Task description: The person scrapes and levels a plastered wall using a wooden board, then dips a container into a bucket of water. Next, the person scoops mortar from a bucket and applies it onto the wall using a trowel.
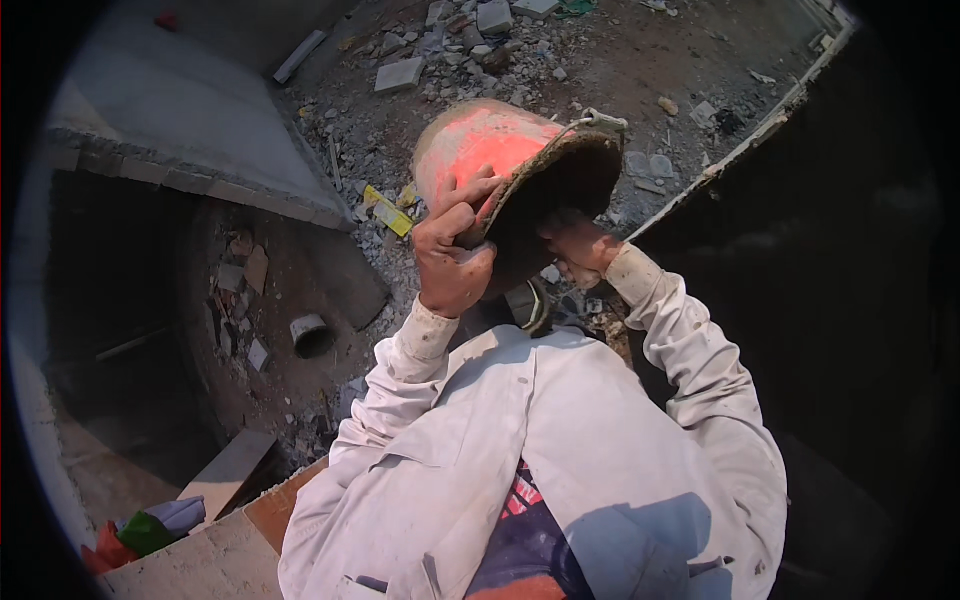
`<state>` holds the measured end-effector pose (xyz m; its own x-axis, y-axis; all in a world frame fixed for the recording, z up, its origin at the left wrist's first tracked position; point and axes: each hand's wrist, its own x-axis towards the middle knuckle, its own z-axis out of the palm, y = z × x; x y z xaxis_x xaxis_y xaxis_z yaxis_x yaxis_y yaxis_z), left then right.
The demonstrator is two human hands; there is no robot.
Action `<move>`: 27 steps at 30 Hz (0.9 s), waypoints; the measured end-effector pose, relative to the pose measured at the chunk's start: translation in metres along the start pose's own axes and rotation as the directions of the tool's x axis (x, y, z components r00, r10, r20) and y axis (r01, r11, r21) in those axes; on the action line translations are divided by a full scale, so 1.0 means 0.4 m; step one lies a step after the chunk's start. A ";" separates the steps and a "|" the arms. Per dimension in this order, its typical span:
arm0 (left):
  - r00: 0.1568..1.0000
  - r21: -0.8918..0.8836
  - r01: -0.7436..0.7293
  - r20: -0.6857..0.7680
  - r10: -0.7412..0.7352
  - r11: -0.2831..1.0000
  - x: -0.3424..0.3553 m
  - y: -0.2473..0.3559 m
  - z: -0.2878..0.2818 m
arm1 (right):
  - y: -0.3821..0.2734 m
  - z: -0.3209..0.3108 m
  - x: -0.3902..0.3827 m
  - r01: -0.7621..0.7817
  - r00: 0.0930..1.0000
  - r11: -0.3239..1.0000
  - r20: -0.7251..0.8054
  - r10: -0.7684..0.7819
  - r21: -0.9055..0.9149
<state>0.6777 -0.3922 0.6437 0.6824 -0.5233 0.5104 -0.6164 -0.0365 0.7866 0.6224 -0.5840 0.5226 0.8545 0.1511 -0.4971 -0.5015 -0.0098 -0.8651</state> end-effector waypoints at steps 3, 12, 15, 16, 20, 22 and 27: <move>0.982 -0.075 -0.072 0.167 0.083 0.995 0.067 -0.034 0.033 | -0.036 -0.004 -0.026 -0.226 0.965 0.777 0.242 0.097 0.588; 0.931 -0.589 0.344 0.114 -0.346 0.731 0.228 -0.303 0.007 | -0.090 0.116 0.003 0.113 0.916 0.236 -0.009 -0.401 0.965; 0.832 -0.618 0.538 0.278 -0.480 0.574 0.279 -0.496 -0.097 | -0.121 0.177 0.038 0.344 0.842 0.134 -0.242 -0.483 0.930; 0.799 -0.583 0.584 0.289 -0.528 0.565 0.292 -0.542 -0.134 | -0.135 0.205 0.042 0.411 0.798 0.048 -0.334 -0.502 0.910; 0.787 -0.547 0.606 0.304 -0.538 0.578 0.322 -0.716 -0.227 | -0.203 0.264 0.006 0.751 0.481 -0.156 -0.693 -0.537 0.642; 0.778 -0.530 0.617 0.300 -0.553 0.581 0.349 -0.778 -0.255 | -0.261 0.310 -0.044 0.927 0.187 -0.205 -0.860 -0.475 0.314; 0.777 -0.527 0.606 0.232 -0.586 0.595 0.380 -0.880 -0.320 | -0.426 0.376 -0.188 0.759 -0.613 0.002 -0.716 -0.334 -0.651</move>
<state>1.0486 -0.3499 0.4891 0.8001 -0.5821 -0.1450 0.2541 0.1100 0.9609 0.6231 -0.4449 0.7174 -0.2591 -0.7973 0.5451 0.7361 -0.5284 -0.4231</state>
